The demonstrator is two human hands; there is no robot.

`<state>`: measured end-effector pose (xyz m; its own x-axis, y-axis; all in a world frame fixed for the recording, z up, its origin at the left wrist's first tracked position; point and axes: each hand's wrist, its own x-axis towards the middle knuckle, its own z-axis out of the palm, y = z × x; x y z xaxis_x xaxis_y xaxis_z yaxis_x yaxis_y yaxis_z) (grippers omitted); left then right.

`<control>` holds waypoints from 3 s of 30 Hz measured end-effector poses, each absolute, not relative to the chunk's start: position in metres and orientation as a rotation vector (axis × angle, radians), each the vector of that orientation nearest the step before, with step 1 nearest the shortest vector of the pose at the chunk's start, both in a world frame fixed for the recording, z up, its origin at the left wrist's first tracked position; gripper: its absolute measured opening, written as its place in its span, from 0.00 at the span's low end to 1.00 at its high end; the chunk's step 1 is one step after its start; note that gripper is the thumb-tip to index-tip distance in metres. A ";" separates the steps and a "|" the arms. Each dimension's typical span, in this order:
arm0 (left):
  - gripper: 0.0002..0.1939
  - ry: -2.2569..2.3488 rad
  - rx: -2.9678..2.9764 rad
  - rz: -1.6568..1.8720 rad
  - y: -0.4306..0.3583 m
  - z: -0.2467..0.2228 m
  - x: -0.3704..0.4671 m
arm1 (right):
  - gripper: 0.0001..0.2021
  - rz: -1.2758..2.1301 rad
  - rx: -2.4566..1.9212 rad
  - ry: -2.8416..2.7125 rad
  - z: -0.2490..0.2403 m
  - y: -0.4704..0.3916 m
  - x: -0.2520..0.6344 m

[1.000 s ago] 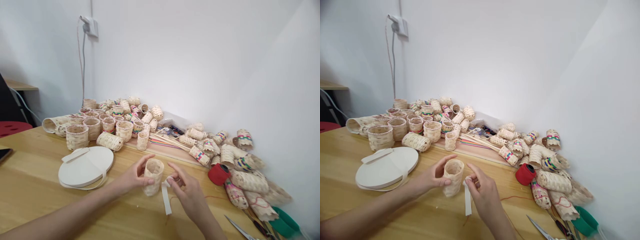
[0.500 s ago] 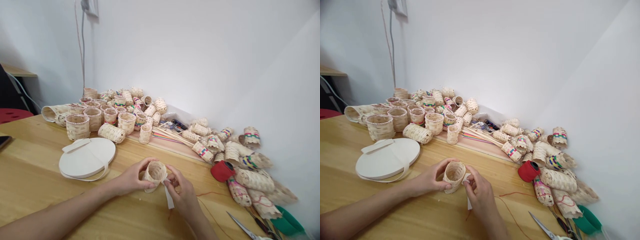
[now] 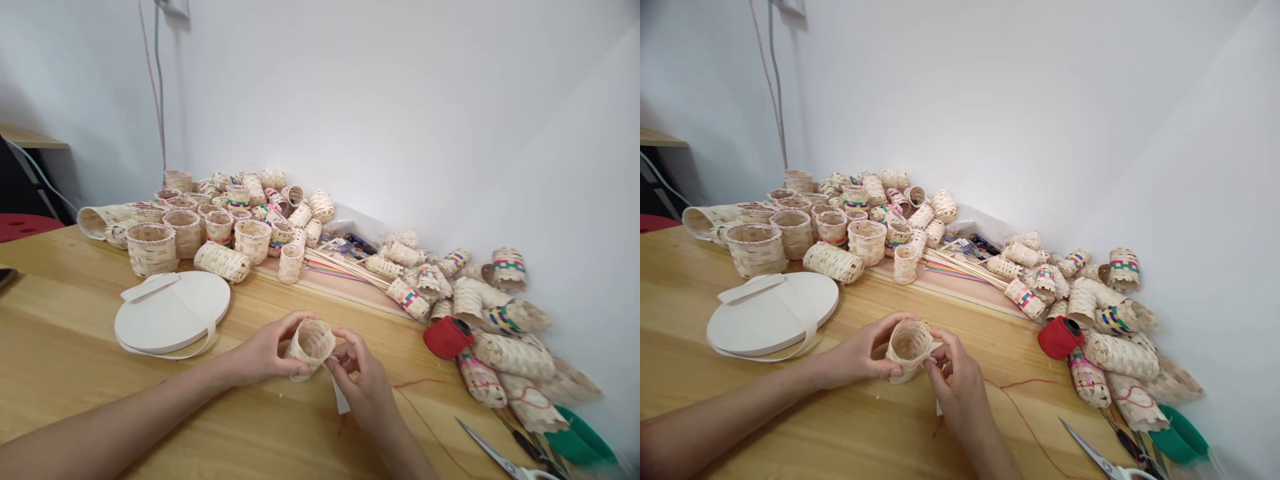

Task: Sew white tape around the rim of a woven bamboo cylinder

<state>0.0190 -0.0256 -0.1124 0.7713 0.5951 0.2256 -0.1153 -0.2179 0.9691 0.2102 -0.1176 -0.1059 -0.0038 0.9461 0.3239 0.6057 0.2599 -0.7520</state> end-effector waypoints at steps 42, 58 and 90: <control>0.24 0.605 1.849 0.792 -0.043 -0.098 0.013 | 0.15 0.083 -1.323 -1.935 -0.106 -0.127 0.200; 0.24 0.522 1.828 0.774 -0.043 -0.104 0.011 | 0.17 0.147 -1.341 -1.899 -0.111 -0.126 0.204; 0.13 0.723 1.919 0.972 -0.053 -0.095 0.015 | 0.16 -0.126 -1.197 -2.134 -0.093 -0.136 0.207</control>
